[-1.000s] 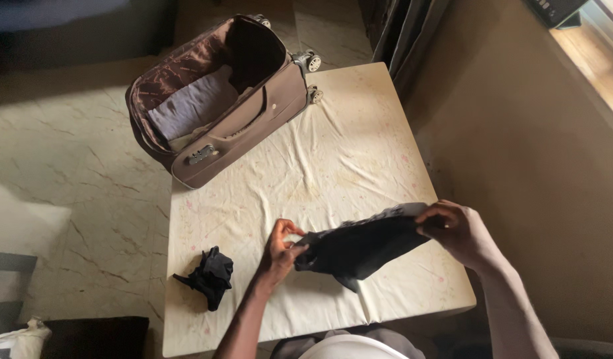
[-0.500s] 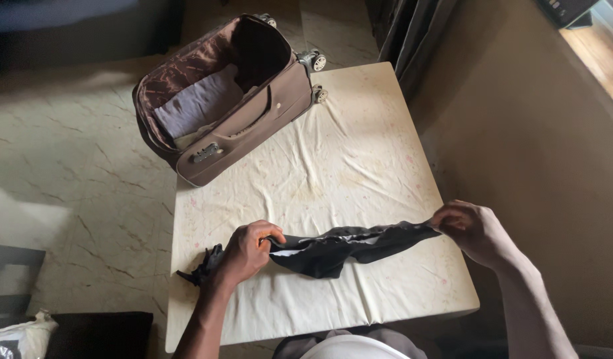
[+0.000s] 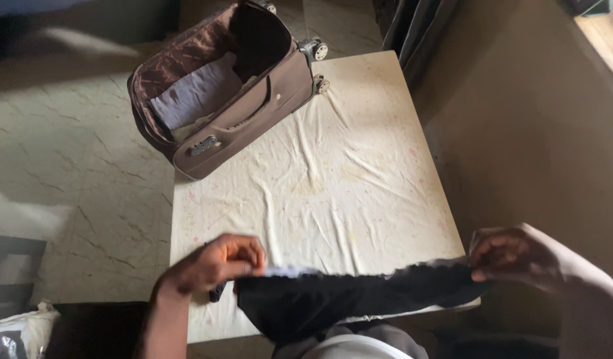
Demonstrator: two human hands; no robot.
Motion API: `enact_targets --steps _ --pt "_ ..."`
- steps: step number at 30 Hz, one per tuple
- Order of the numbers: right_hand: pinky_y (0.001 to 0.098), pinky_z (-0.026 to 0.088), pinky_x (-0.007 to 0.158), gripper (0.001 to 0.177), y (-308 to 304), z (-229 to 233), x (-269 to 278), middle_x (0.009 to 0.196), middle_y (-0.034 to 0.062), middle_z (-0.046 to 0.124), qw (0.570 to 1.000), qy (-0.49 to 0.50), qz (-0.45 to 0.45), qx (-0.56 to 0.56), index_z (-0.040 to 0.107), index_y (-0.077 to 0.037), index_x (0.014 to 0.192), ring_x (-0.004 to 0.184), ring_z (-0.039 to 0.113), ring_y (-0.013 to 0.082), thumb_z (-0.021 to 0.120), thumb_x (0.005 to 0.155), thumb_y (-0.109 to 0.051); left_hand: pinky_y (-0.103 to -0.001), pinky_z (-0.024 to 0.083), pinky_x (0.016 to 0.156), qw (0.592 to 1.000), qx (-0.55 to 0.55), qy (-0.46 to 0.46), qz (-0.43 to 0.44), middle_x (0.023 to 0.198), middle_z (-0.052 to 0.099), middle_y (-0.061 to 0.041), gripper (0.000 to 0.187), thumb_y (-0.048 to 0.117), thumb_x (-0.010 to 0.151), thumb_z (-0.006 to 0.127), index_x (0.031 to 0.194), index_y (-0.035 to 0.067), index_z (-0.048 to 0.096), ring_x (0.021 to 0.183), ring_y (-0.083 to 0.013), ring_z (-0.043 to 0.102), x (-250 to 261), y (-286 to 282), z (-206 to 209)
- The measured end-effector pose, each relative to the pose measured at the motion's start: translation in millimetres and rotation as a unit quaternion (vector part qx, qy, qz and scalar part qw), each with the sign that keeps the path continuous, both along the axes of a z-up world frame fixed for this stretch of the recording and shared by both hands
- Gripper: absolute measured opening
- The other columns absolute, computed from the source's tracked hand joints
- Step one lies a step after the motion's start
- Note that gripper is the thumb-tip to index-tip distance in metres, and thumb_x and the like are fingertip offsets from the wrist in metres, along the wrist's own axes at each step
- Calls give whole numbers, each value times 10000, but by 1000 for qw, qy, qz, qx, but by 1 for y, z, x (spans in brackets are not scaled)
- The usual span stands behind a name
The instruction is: The person folds a pair of light-colored pants and two black garments on a table, then places each folded item into an open suitcase. The actions include smoothing, folding, and packing the clothes by hand.
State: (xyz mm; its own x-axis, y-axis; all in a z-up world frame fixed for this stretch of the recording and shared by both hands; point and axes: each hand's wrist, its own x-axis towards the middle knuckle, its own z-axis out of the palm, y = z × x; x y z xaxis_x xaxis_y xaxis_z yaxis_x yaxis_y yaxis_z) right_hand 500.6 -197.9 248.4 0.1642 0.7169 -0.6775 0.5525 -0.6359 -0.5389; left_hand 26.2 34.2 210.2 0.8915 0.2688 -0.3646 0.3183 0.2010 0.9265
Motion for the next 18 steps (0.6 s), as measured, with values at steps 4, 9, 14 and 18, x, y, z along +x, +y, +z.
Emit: enact_targets --steps 4,9,14,18 --pt "391 488 1014 308 25 -49 13 931 85 813 994 61 -22 86 775 -77 970 976 785 215 851 804 -325 -275 504 815 989 101 77 74 919 719 -33 146 137 890 699 998 39 699 871 -108 642 18 38 -57" --pt "329 584 828 477 88 -162 25 1095 77 740 938 133 -170 272 696 -57 1204 978 714 184 776 841 -357 -398 567 736 892 210 73 393 1205 674 -46 425 270 885 712 1257 101 594 972 -214 702 59 81 -196" --pt "355 556 741 551 95 -269 35 1191 91 733 945 -6 -210 252 701 -33 1236 866 704 230 821 808 -357 -468 530 909 790 366 245 427 1195 728 -159 538 478 861 703 1198 61 654 1114 -365 681 52 45 -285" --pt "371 569 822 578 62 -331 27 1123 144 758 943 -147 -144 260 719 -24 1210 949 727 241 850 799 -409 -492 537 895 750 361 381 402 1154 720 -202 605 575 853 697 1182 67 688 1084 -400 675 34 -4 -290"
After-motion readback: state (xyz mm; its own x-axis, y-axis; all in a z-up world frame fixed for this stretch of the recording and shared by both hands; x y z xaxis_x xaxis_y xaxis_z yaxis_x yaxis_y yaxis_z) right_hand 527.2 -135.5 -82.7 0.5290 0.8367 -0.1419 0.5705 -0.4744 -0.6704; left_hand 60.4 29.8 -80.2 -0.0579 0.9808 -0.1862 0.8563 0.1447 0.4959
